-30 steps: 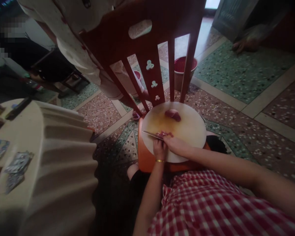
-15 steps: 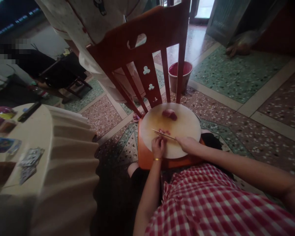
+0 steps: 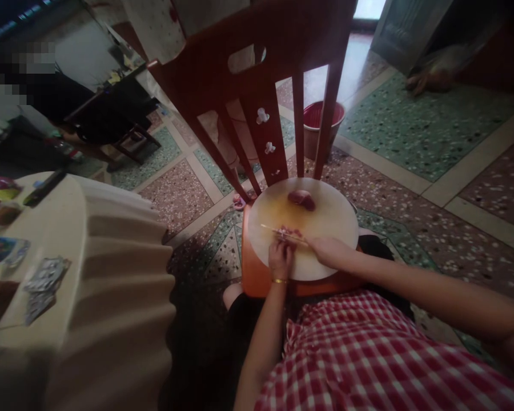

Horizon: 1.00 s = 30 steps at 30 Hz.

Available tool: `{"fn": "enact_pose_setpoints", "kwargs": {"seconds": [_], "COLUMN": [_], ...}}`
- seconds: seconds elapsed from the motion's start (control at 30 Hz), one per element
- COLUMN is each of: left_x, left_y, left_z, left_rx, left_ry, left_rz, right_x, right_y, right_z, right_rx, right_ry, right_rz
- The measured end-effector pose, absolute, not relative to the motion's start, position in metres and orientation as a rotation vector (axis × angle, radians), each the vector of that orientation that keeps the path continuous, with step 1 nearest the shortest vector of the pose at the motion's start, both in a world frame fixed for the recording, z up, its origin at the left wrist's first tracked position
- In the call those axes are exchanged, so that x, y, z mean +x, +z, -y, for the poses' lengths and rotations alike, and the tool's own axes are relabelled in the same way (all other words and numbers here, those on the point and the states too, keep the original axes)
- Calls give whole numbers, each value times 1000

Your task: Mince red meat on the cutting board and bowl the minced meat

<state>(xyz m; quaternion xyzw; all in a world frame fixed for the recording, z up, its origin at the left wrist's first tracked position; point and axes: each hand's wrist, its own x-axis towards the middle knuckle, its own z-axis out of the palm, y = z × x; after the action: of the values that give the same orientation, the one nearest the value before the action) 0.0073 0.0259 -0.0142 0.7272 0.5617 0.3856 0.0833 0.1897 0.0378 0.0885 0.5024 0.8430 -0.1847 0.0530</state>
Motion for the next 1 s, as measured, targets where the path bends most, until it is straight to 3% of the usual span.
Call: {"fn": "enact_pose_setpoints", "kwargs": {"seconds": [0.23,0.63,1.0], "left_x": [8,8,6], "left_y": [-14,-10,-13], "left_z": [-26,-23,-26], "left_rx": [2204,2126,2187], "left_ry": [1104,1169,1066], "left_rz": [-1681,-1677,-1688], "right_x": [156,197,171], "right_y": [66,84,86], "right_z": [-46,-27,-17], "right_rx": [1517,1634,1545], "right_ry": [-565,-653,-619], "right_rz": [-2658,-2424,-2536]}}
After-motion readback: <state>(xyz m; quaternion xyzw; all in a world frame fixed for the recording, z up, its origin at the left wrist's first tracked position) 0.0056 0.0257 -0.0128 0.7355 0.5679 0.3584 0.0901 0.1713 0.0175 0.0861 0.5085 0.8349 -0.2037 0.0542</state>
